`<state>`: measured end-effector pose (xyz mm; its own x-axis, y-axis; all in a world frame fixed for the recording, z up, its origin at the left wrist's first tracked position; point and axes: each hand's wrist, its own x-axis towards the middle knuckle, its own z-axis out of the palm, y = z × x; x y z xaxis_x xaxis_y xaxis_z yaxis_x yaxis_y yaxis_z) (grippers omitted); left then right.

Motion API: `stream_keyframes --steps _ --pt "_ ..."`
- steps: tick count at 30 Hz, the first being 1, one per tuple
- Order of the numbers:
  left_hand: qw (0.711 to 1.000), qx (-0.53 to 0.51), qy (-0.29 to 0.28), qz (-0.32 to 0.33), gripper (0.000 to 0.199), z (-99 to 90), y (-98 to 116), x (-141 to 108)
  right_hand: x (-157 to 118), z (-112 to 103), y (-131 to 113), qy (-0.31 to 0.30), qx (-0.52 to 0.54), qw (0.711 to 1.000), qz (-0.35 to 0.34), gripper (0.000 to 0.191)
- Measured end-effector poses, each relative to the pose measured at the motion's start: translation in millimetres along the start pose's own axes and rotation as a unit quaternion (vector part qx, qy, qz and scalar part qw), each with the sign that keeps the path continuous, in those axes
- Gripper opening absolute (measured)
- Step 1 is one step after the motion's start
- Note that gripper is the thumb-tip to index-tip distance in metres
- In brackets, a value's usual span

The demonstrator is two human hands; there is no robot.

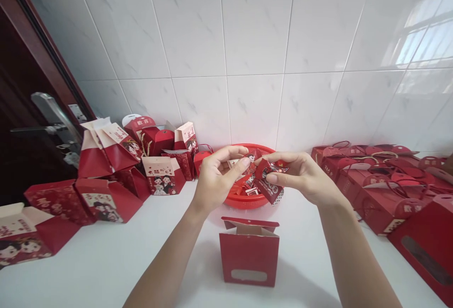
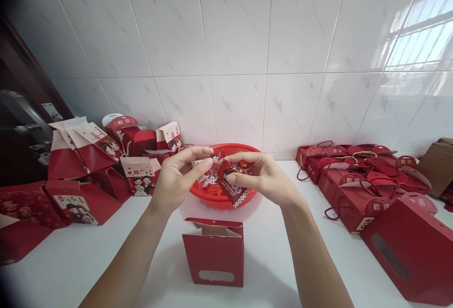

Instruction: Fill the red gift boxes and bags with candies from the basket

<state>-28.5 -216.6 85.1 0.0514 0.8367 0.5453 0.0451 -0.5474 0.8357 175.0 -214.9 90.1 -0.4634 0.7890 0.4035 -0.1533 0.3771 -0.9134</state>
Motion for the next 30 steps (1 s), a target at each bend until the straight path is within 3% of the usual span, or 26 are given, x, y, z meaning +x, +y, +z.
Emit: stream_keyframes --steps 5,11,22,30 --pt "1.000 0.002 -0.008 -0.005 0.026 -2.0 3.0 1.3 0.0 0.8 -0.5 0.007 0.007 1.000 0.000 0.027" --pt "0.994 -0.055 -0.071 -0.055 0.032 -7.5 3.5 3.0 0.1 -3.3 1.5 0.036 0.029 0.999 0.016 0.028" --pt "0.996 -0.061 -0.040 -0.049 0.033 -5.6 2.4 2.5 -1.7 -0.1 -1.3 0.031 0.036 0.999 0.015 0.029" --pt "0.988 -0.118 -0.039 -0.094 0.032 -4.0 1.1 3.2 -3.2 -0.2 -1.2 0.029 0.015 0.999 0.029 0.023"
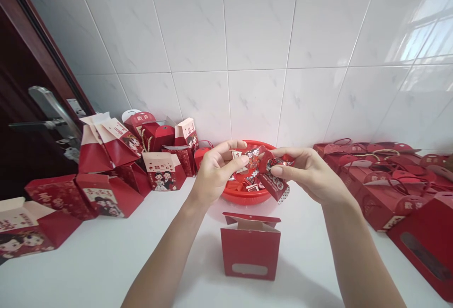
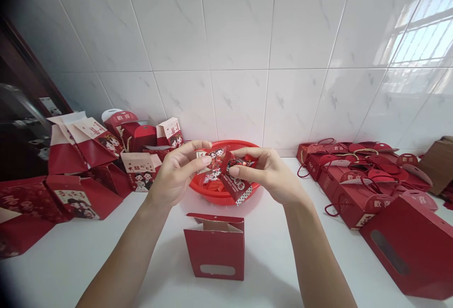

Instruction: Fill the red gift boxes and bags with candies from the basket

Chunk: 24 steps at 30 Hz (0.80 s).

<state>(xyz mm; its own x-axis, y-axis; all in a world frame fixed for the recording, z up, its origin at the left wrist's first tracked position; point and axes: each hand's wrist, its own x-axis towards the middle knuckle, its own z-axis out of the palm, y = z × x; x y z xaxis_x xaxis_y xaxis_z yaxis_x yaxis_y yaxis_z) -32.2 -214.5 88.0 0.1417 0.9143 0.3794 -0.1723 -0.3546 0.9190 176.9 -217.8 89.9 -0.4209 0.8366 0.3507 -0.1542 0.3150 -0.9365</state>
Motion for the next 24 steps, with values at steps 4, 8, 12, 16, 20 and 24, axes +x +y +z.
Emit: stream_keyframes --steps 4,8,12,16,20,24 --pt "1.000 -0.014 0.006 -0.014 0.030 2.0 -0.2 2.0 -0.1 -0.5 0.6 0.005 -0.007 1.000 0.005 0.023" --pt "1.000 -0.019 0.000 -0.020 0.029 1.3 -1.3 3.3 -0.4 -0.9 0.2 -0.005 -0.001 1.000 0.010 0.023" --pt "0.999 -0.009 -0.006 -0.032 0.028 -0.3 -2.5 3.9 -1.0 -1.4 -0.3 -0.002 -0.012 1.000 0.019 0.024" --pt "0.999 -0.008 -0.008 -0.039 0.027 -1.2 -2.8 4.2 -0.7 -1.1 -1.4 0.001 -0.008 1.000 0.023 0.023" --pt "0.999 -0.020 -0.017 -0.040 0.026 -1.5 -2.5 4.7 -0.2 -0.8 -2.5 -0.001 -0.001 1.000 0.025 0.023" --pt "0.999 -0.023 -0.023 -0.041 0.025 -1.9 -2.5 4.7 -0.8 -0.8 -2.7 -0.003 0.000 1.000 0.024 0.023"
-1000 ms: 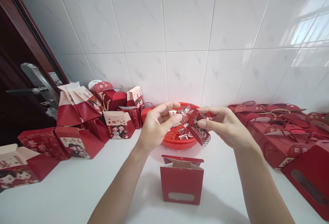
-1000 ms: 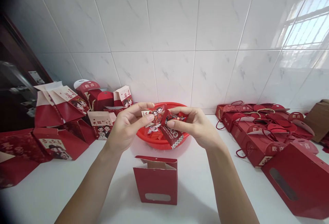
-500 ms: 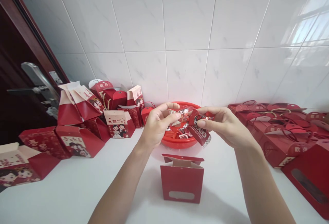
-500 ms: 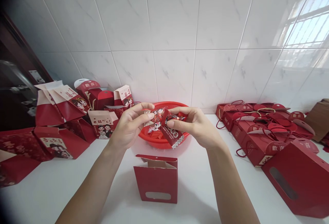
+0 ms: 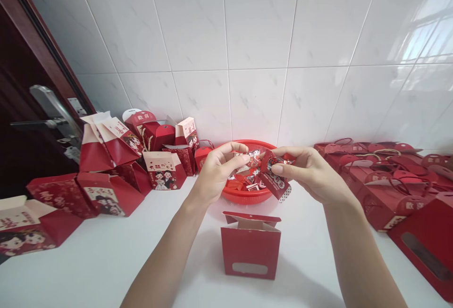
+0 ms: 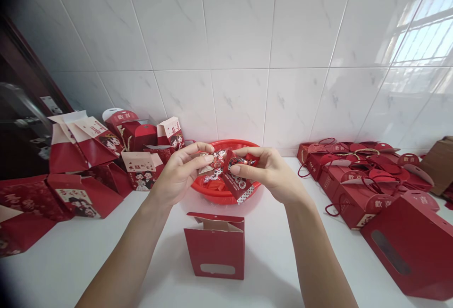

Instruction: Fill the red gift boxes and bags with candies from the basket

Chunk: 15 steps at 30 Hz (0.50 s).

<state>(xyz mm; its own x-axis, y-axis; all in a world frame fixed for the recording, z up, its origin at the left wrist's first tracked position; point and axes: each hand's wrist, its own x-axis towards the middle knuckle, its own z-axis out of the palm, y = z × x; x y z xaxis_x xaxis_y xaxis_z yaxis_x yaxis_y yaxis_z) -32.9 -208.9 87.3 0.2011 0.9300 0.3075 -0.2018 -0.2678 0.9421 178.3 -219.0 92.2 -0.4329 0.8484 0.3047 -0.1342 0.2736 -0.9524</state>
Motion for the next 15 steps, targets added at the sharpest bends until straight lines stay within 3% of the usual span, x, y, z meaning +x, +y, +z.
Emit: stream_keyframes --steps 15 --pt "1.000 -0.013 0.002 0.005 0.031 0.6 -1.8 1.5 0.9 -2.6 2.5 0.003 0.010 1.000 -0.012 0.030"
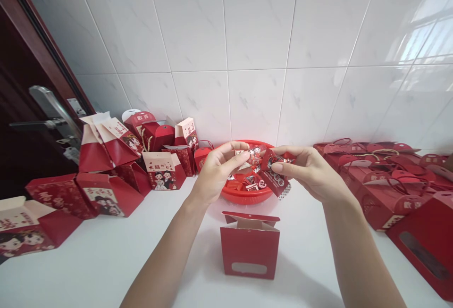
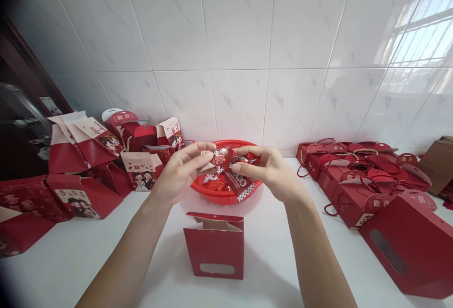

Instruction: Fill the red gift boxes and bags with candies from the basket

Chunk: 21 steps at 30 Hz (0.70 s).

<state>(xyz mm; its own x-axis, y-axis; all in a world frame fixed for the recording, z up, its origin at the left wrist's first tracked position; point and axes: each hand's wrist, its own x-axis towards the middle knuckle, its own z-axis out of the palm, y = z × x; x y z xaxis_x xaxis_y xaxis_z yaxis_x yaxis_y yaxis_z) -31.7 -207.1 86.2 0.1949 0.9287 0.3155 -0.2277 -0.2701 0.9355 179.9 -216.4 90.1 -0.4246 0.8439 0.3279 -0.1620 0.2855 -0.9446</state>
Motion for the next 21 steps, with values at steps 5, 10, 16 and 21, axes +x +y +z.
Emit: stream_keyframes --steps 5,10,16,21 --pt "0.999 -0.003 -0.005 0.033 0.034 -0.1 3.1 -1.3 -0.6 -0.1 -3.0 0.013 0.000 1.000 -0.010 0.030" --pt "0.999 -0.002 -0.014 0.052 0.031 0.9 5.0 -0.9 -1.2 -0.9 -4.1 0.028 0.005 0.999 -0.029 0.027" --pt "0.998 0.008 -0.013 0.057 0.031 -0.8 2.8 0.5 -1.9 -1.3 -5.3 0.047 0.017 0.998 -0.026 0.026" --pt "0.998 0.016 0.013 0.061 0.030 -2.4 1.3 1.6 -3.0 -2.4 -5.5 0.055 0.011 0.998 -0.023 0.027"
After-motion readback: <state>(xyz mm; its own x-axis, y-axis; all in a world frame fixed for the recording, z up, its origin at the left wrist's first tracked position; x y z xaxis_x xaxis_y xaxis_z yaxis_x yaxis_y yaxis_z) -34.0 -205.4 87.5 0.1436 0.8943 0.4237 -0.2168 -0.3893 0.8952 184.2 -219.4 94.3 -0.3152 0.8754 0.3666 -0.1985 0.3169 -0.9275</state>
